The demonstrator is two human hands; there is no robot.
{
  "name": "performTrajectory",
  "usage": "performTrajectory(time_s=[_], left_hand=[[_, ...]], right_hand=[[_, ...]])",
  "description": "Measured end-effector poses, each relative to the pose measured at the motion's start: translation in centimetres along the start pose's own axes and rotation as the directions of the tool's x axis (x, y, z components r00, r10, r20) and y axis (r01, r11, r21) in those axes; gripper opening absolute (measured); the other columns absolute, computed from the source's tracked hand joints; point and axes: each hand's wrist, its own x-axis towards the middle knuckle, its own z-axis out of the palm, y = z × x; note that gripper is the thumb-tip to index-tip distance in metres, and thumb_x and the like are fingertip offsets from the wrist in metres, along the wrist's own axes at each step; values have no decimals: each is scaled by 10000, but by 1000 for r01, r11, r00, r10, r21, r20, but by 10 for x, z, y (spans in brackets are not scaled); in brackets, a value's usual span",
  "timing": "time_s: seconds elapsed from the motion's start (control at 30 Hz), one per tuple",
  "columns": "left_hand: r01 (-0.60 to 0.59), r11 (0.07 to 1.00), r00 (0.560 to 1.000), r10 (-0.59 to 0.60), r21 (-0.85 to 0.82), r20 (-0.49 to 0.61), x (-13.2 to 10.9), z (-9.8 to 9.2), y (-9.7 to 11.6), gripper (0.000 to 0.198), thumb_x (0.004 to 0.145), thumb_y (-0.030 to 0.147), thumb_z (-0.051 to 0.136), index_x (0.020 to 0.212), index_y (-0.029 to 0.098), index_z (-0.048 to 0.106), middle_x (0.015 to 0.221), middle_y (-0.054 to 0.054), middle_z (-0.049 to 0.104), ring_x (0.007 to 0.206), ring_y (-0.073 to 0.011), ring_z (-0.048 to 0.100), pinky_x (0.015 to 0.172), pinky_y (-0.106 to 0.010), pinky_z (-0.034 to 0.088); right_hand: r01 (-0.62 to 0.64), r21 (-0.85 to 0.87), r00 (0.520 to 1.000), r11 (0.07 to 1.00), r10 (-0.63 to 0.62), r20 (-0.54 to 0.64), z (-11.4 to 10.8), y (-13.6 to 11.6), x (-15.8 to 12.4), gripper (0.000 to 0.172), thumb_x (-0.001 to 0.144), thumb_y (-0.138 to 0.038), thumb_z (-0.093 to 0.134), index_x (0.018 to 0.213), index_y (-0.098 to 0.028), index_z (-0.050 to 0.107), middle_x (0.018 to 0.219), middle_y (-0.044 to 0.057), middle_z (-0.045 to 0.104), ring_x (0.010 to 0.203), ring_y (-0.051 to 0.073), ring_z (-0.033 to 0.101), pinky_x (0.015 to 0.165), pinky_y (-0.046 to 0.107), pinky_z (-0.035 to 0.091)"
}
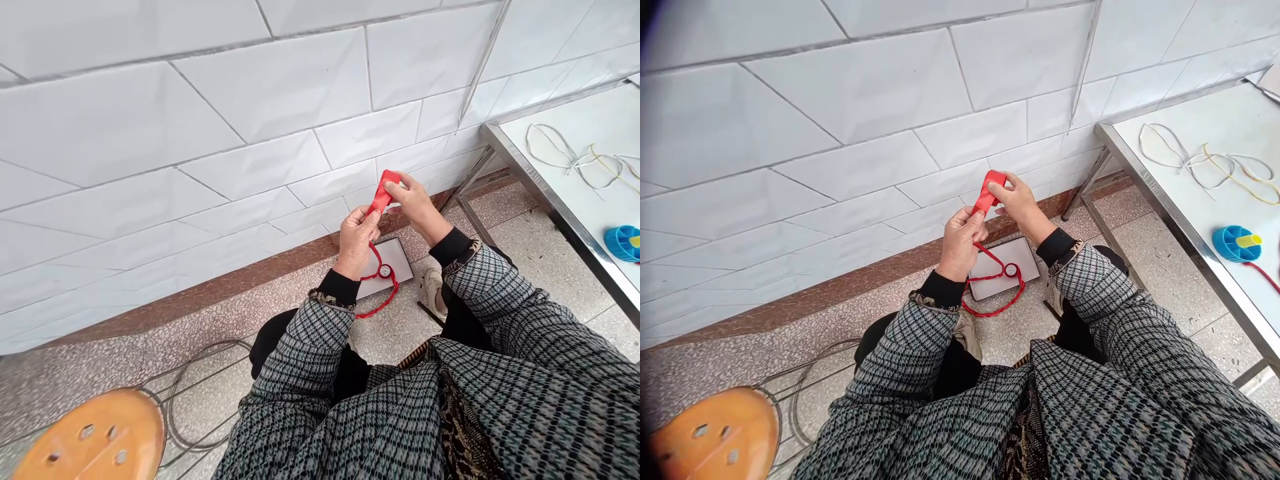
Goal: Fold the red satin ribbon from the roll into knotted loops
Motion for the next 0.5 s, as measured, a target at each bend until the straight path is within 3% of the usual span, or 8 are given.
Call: performTrajectory(time_s=[0.2, 0.37, 0.5], left_hand=[[57, 998, 997, -58, -15, -59, -9, 5, -3, 482, 793, 457, 932, 719, 220, 519, 556, 115, 325, 466, -42, 213, 470, -220, 193], [31, 976, 993, -6, 216, -115, -4, -3, -6, 382, 832, 435, 888, 735, 209, 596, 576, 99, 346, 502, -62, 263, 488, -235, 216], [-27, 921, 994, 67, 389, -88, -2, -8, -3, 322, 861, 401, 840, 731, 200, 624, 584, 76, 417, 562, -90, 351, 540, -245, 292]], right_hand=[[-152, 132, 986, 979, 142, 85, 2, 5, 0, 444, 824, -620, 833, 1026, -261, 668, 1015, 49, 789, 916, 224, 749, 792, 408, 672], [-249, 183, 968, 951, 237, 83, 3, 2, -1, 432, 920, -655, 783, 1000, -252, 648, 914, 54, 783, 784, 195, 739, 696, 322, 643], [-398, 229, 916, 888, 374, 145, 5, -11, -9, 359, 1033, -591, 662, 995, -235, 635, 802, 38, 765, 671, 146, 717, 622, 227, 592]])
